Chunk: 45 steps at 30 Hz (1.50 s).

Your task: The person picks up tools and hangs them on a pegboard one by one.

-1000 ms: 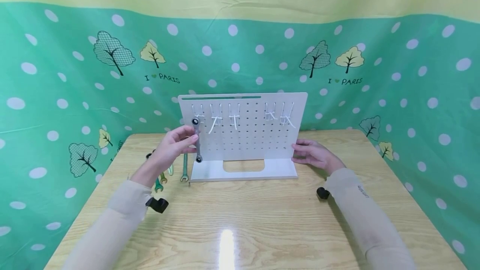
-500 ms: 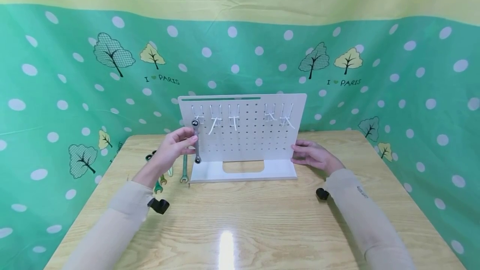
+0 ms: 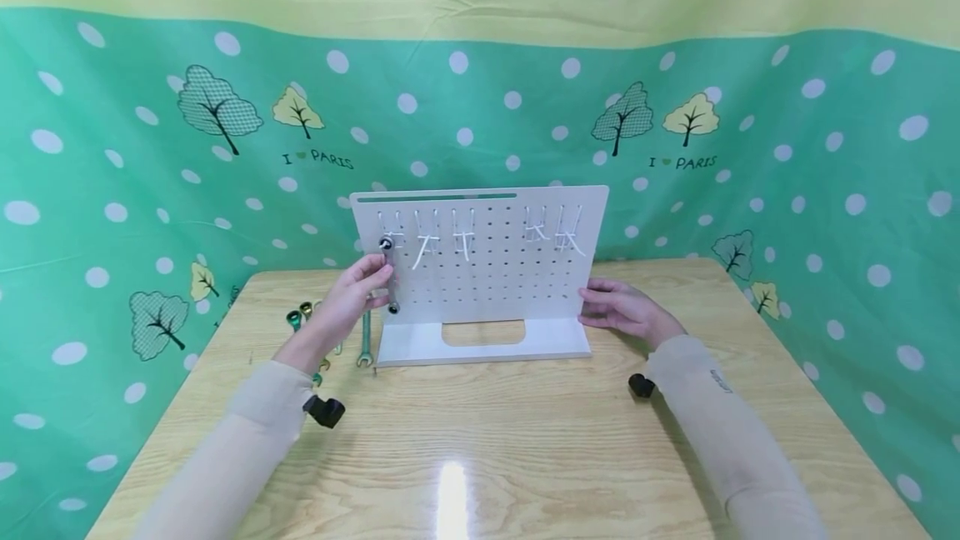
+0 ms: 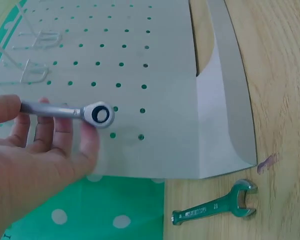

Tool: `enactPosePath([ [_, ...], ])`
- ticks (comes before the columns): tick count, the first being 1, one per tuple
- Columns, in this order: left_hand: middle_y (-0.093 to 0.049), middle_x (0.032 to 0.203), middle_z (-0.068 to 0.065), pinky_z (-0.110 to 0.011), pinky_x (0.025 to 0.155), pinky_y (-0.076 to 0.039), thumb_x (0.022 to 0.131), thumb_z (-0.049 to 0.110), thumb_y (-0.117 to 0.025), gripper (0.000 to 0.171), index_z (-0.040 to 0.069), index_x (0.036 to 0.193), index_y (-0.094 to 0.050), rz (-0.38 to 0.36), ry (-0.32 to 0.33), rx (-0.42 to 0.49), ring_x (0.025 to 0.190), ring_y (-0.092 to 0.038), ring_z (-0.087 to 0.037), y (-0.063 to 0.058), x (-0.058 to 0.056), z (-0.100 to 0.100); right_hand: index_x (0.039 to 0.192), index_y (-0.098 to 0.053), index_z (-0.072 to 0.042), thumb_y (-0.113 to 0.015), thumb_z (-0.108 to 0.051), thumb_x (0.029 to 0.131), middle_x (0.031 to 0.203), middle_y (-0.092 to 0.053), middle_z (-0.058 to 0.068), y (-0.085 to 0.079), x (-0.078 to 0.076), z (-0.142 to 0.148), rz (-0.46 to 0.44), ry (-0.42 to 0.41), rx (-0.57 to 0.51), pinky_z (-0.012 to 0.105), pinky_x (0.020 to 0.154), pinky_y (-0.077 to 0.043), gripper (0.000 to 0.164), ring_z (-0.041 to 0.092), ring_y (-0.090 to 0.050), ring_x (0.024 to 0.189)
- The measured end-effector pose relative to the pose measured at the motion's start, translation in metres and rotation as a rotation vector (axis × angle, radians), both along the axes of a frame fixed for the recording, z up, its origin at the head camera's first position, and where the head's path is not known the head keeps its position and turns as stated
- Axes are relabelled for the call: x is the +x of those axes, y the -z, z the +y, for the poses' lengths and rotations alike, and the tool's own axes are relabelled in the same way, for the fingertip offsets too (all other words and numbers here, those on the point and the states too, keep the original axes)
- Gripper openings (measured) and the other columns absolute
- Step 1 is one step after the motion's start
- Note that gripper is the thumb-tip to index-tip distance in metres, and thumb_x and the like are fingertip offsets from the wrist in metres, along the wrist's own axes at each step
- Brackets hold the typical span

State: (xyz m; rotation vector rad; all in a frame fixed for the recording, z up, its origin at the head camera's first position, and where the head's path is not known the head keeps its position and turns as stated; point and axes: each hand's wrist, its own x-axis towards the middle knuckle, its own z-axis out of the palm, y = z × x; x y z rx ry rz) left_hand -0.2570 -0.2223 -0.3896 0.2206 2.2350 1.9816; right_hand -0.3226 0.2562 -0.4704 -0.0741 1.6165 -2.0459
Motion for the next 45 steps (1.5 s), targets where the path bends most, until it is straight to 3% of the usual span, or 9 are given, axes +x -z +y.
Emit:
enactPosePath([
  [7,-0.056,0.126,-0.014,-0.051,0.111,-0.043,0.106,0.045,-0.048,0.051,0.002,0.134,-0.046,-0.008,-0.065,-0.001,0.119,-0.054,-0.028,0.007,-0.001,0.006,0.146,-0.039,0.002,-0.057,-0.005,0.103,0.130,-0.058,0.014,-0.001,-0.002,-0.004,0.013,-0.008,0.008,0.054,0.107,-0.046,0.047,0.033,-0.057,0.122],
  [15,-0.055,0.126,-0.013,-0.051,0.106,-0.048,0.103,0.054,-0.050,0.061,0.001,0.133,-0.051,-0.008,-0.143,-0.019,0.120,-0.053,-0.028,0.018,-0.005,0.006,0.152,-0.028,0.006,-0.053,-0.004,0.105,0.133,-0.054,0.015,0.001,-0.004,-0.007,0.012,-0.025,-0.007,0.053,0.110,-0.044,0.054,0.037,-0.049,0.130],
  [19,-0.056,0.127,-0.012,-0.046,0.105,-0.051,0.102,0.052,-0.053,0.060,0.001,0.135,-0.053,-0.020,-0.165,-0.004,0.119,-0.053,-0.027,0.024,-0.005,0.006,0.149,-0.034,0.005,-0.054,-0.005,0.105,0.131,-0.057,0.014,0.003,-0.003,-0.006,0.018,-0.029,-0.021,0.054,0.110,-0.043,0.049,0.036,-0.053,0.127],
  [23,-0.054,0.131,-0.013,-0.044,0.105,-0.050,0.101,0.051,-0.055,0.062,0.001,0.137,-0.053,-0.025,-0.185,-0.027,0.122,-0.054,-0.029,0.030,-0.003,0.005,0.137,-0.051,-0.002,-0.055,-0.005,0.104,0.127,-0.063,0.012,0.006,-0.004,-0.007,0.003,-0.040,-0.046,0.054,0.109,-0.044,0.033,0.033,-0.057,0.122],
  [26,-0.053,0.135,-0.016,-0.043,0.105,-0.051,0.100,0.052,-0.056,0.064,0.001,0.138,-0.054,-0.033,-0.195,-0.044,0.125,-0.054,-0.032,0.033,-0.002,0.005,0.132,-0.056,-0.005,-0.057,-0.006,0.104,0.126,-0.064,0.012,0.009,-0.003,-0.006,-0.006,-0.028,-0.048,0.053,0.107,-0.046,0.028,0.032,-0.059,0.120],
  [37,-0.056,0.136,-0.016,-0.044,0.100,-0.054,0.101,0.039,-0.063,0.054,0.003,0.140,-0.054,-0.124,-0.213,-0.046,0.123,-0.059,-0.034,0.047,0.000,0.007,0.140,-0.049,-0.002,-0.052,-0.004,0.105,0.126,-0.064,0.012,0.013,0.001,0.002,0.003,-0.030,-0.050,0.053,0.108,-0.045,0.035,0.033,-0.059,0.122],
  [45,-0.052,0.141,-0.022,-0.049,0.101,-0.053,0.103,0.030,-0.063,0.049,0.003,0.143,-0.052,-0.142,-0.195,0.028,0.126,-0.055,-0.043,0.052,0.007,0.002,0.144,-0.041,0.001,-0.055,-0.006,0.104,0.128,-0.062,0.013,0.006,-0.002,0.001,0.007,-0.028,-0.023,0.053,0.108,-0.045,0.042,0.034,-0.057,0.123],
])
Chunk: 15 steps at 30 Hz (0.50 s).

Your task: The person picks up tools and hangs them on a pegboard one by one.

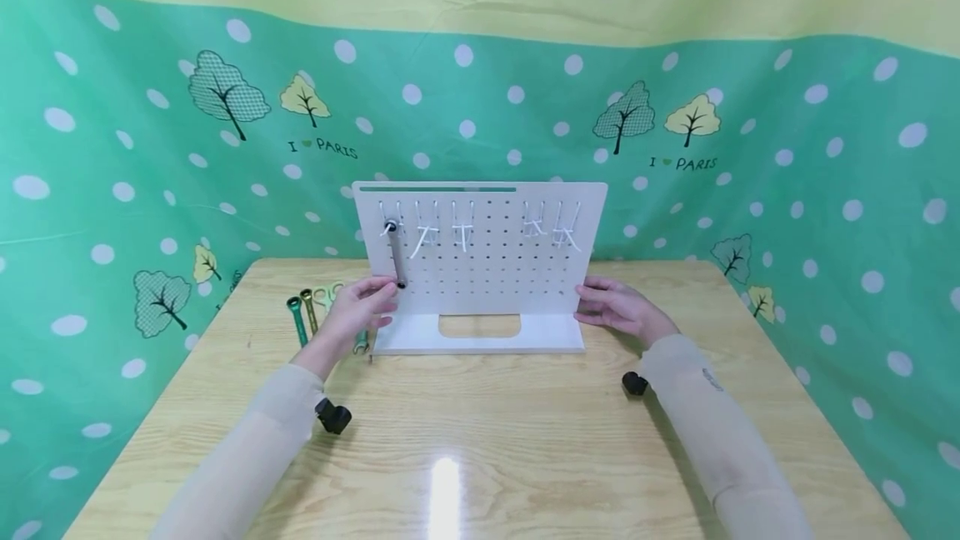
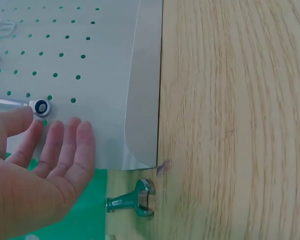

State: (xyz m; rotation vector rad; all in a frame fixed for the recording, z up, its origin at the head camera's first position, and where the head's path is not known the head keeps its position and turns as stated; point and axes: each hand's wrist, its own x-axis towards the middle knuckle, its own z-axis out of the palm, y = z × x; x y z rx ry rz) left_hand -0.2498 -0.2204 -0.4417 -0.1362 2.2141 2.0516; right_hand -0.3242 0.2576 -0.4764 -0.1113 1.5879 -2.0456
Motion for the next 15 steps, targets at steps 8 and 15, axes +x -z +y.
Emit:
enactPosePath([
  [8,-0.048,0.140,-0.019,-0.049,0.103,-0.051,0.103,0.028,-0.063,0.054,0.002,0.147,-0.045,-0.041,0.108,0.043,0.124,-0.055,-0.040,-0.002,0.001,-0.018,0.143,-0.042,0.000,-0.057,-0.006,0.104,0.129,-0.061,0.013,-0.001,-0.001,0.003,-0.012,-0.001,0.016,0.054,0.110,-0.043,0.043,0.037,-0.054,0.126],
  [15,-0.051,0.137,-0.018,-0.046,0.100,-0.054,0.103,0.029,-0.063,0.061,0.000,0.151,-0.038,-0.044,0.141,-0.013,0.115,-0.062,-0.031,-0.008,0.010,-0.050,0.149,-0.035,0.003,-0.057,-0.006,0.104,0.132,-0.058,0.015,-0.003,-0.002,0.001,-0.026,0.010,0.016,0.053,0.108,-0.046,0.051,0.037,-0.053,0.126],
])
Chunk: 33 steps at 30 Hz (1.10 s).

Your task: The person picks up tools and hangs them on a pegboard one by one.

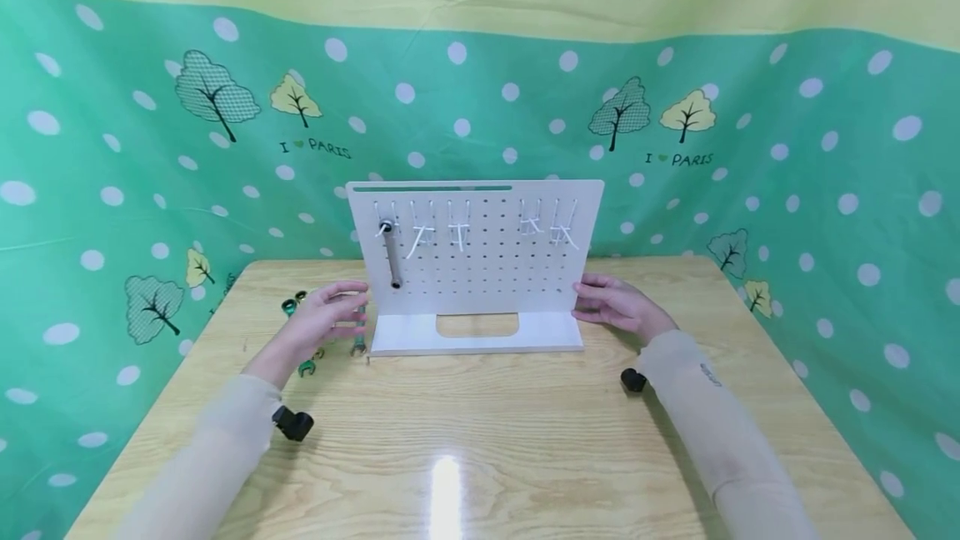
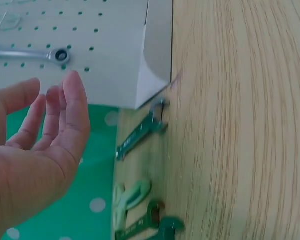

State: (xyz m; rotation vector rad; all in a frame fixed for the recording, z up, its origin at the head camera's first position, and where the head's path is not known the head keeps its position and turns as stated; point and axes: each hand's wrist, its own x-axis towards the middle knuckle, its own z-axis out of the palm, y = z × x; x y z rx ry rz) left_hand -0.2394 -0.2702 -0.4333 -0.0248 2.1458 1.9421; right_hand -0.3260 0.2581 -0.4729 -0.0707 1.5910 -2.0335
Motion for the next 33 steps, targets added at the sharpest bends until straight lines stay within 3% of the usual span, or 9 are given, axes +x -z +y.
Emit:
enactPosePath([
  [6,-0.060,0.117,-0.002,-0.035,0.088,-0.060,0.103,0.031,-0.063,0.059,0.002,0.149,-0.040,0.019,-0.032,-0.059,0.101,-0.066,-0.021,-0.003,0.010,-0.037,0.153,-0.030,0.004,-0.057,-0.006,0.103,0.133,-0.057,0.016,-0.005,-0.003,-0.003,-0.005,-0.002,-0.007,0.053,0.108,-0.045,0.057,0.039,-0.050,0.129],
  [14,-0.054,0.123,-0.012,-0.036,0.088,-0.060,0.103,0.035,-0.061,0.063,0.003,0.151,-0.035,0.005,-0.114,-0.147,0.101,-0.064,-0.023,0.006,0.015,-0.073,0.151,-0.030,0.005,-0.059,-0.006,0.103,0.131,-0.057,0.015,-0.010,0.000,0.009,0.019,-0.011,0.027,0.053,0.108,-0.046,0.057,0.034,-0.057,0.122],
  [19,-0.049,0.127,-0.019,-0.038,0.089,-0.060,0.103,0.032,-0.061,0.070,0.000,0.155,-0.027,-0.036,-0.149,-0.207,0.099,-0.064,-0.023,0.017,0.015,-0.081,0.147,-0.036,0.003,-0.055,-0.005,0.104,0.129,-0.060,0.013,-0.010,0.002,0.017,0.015,-0.017,0.016,0.054,0.109,-0.044,0.048,0.032,-0.058,0.121],
  [23,-0.048,0.127,-0.016,-0.039,0.087,-0.061,0.103,0.031,-0.063,0.077,0.000,0.158,-0.018,-0.097,-0.155,-0.226,0.097,-0.064,-0.022,0.023,0.017,-0.087,0.138,-0.045,-0.001,-0.055,-0.003,0.104,0.124,-0.062,0.013,-0.006,0.004,0.012,0.006,0.011,-0.001,0.053,0.107,-0.046,0.036,0.031,-0.061,0.116],
  [28,-0.050,0.124,-0.020,-0.034,0.078,-0.062,0.102,0.030,-0.064,0.086,-0.004,0.158,-0.008,-0.144,-0.166,-0.276,0.085,-0.062,-0.015,0.025,0.024,-0.098,0.143,-0.041,0.002,-0.057,-0.004,0.103,0.128,-0.058,0.015,0.001,0.004,-0.002,-0.022,0.000,-0.026,0.053,0.108,-0.046,0.044,0.033,-0.058,0.120],
  [30,-0.043,0.134,-0.030,-0.032,0.078,-0.062,0.101,0.029,-0.066,0.090,-0.005,0.158,-0.004,-0.147,-0.152,-0.293,0.085,-0.060,-0.013,0.027,0.026,-0.098,0.146,-0.037,0.003,-0.058,-0.004,0.103,0.129,-0.057,0.016,0.003,0.003,-0.004,-0.023,0.007,-0.021,0.053,0.107,-0.046,0.049,0.034,-0.057,0.121],
  [33,-0.023,0.152,-0.036,-0.032,0.080,-0.062,0.098,0.030,-0.070,0.097,-0.005,0.158,-0.001,-0.149,-0.131,-0.312,0.092,-0.059,-0.014,0.030,0.026,-0.092,0.149,-0.034,0.005,-0.059,-0.005,0.102,0.130,-0.058,0.016,0.002,0.003,-0.002,-0.012,0.019,-0.003,0.053,0.106,-0.047,0.054,0.034,-0.057,0.122],
])
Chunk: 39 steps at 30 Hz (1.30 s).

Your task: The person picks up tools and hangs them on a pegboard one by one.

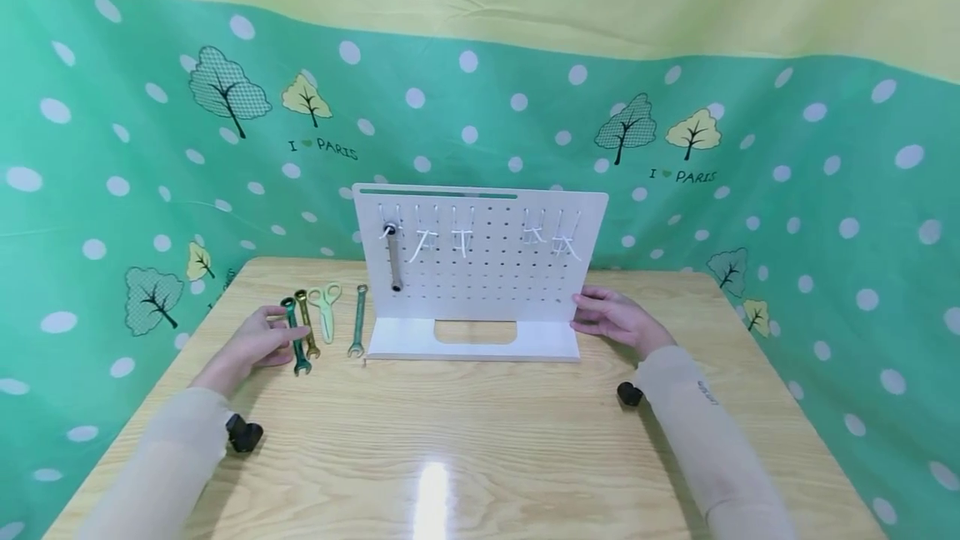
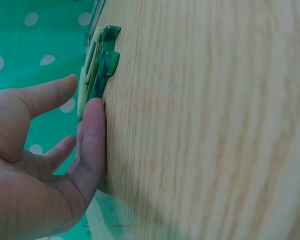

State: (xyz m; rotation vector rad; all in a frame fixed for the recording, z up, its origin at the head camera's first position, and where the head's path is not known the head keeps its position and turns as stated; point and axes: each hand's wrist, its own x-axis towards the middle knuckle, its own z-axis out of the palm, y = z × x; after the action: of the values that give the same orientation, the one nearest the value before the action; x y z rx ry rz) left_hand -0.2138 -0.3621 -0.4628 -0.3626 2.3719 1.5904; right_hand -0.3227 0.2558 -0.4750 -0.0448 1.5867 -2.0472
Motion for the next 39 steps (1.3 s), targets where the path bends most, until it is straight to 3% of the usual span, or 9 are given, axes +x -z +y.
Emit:
enactPosePath([
  [3,-0.015,0.156,-0.037,-0.032,0.079,-0.062,0.096,0.032,-0.072,0.101,-0.005,0.158,-0.001,-0.013,0.004,-0.032,0.095,-0.059,-0.017,0.003,-0.001,0.006,0.150,-0.033,0.005,-0.060,-0.006,0.102,0.130,-0.058,0.016,-0.001,0.002,0.004,0.012,-0.014,0.007,0.053,0.107,-0.046,0.056,0.034,-0.056,0.123],
  [10,-0.017,0.155,-0.036,-0.031,0.070,-0.062,0.094,0.032,-0.075,0.101,-0.004,0.158,-0.005,-0.001,-0.021,-0.066,0.082,-0.063,-0.015,0.009,-0.009,0.016,0.152,-0.028,0.005,-0.058,-0.006,0.103,0.132,-0.056,0.016,-0.002,0.004,0.015,0.013,-0.028,0.002,0.052,0.108,-0.046,0.058,0.034,-0.056,0.123],
  [18,-0.023,0.152,-0.033,-0.030,0.066,-0.061,0.092,0.032,-0.077,0.099,-0.004,0.158,-0.013,0.025,-0.038,-0.079,0.076,-0.060,-0.015,0.010,-0.014,0.025,0.139,-0.043,-0.001,-0.057,-0.005,0.104,0.128,-0.058,0.014,-0.004,0.008,0.020,0.013,-0.023,-0.004,0.053,0.108,-0.045,0.038,0.033,-0.057,0.122],
  [24,-0.023,0.153,-0.035,-0.031,0.063,-0.060,0.093,0.030,-0.077,0.097,-0.005,0.157,-0.013,0.025,-0.048,-0.107,0.078,-0.060,-0.016,0.009,-0.006,0.022,0.152,-0.029,0.004,-0.057,-0.005,0.104,0.132,-0.057,0.016,0.001,0.005,0.013,0.007,-0.038,-0.004,0.053,0.108,-0.045,0.056,0.036,-0.055,0.125],
  [27,-0.023,0.153,-0.035,-0.032,0.065,-0.061,0.093,0.029,-0.077,0.097,-0.004,0.158,-0.014,0.028,-0.055,-0.112,0.084,-0.062,-0.017,0.010,-0.004,0.019,0.153,-0.025,0.005,-0.055,-0.005,0.105,0.132,-0.055,0.015,0.002,0.004,0.009,0.011,-0.045,-0.001,0.052,0.108,-0.046,0.058,0.034,-0.055,0.124],
  [33,-0.028,0.153,-0.036,-0.033,0.068,-0.062,0.090,0.025,-0.080,0.098,-0.004,0.157,-0.016,0.031,-0.082,-0.127,0.086,-0.065,-0.016,0.008,-0.003,0.015,0.146,-0.037,0.002,-0.055,-0.005,0.104,0.130,-0.058,0.015,0.000,0.001,0.005,0.006,-0.055,-0.017,0.053,0.108,-0.045,0.046,0.034,-0.057,0.123],
  [39,-0.042,0.144,-0.036,-0.032,0.069,-0.063,0.087,0.020,-0.082,0.100,-0.007,0.156,-0.016,0.038,-0.111,-0.151,0.080,-0.069,-0.015,0.000,-0.004,0.014,0.137,-0.047,-0.002,-0.053,-0.003,0.105,0.126,-0.061,0.013,-0.002,-0.001,0.005,0.005,-0.047,-0.028,0.053,0.107,-0.046,0.033,0.032,-0.060,0.119],
])
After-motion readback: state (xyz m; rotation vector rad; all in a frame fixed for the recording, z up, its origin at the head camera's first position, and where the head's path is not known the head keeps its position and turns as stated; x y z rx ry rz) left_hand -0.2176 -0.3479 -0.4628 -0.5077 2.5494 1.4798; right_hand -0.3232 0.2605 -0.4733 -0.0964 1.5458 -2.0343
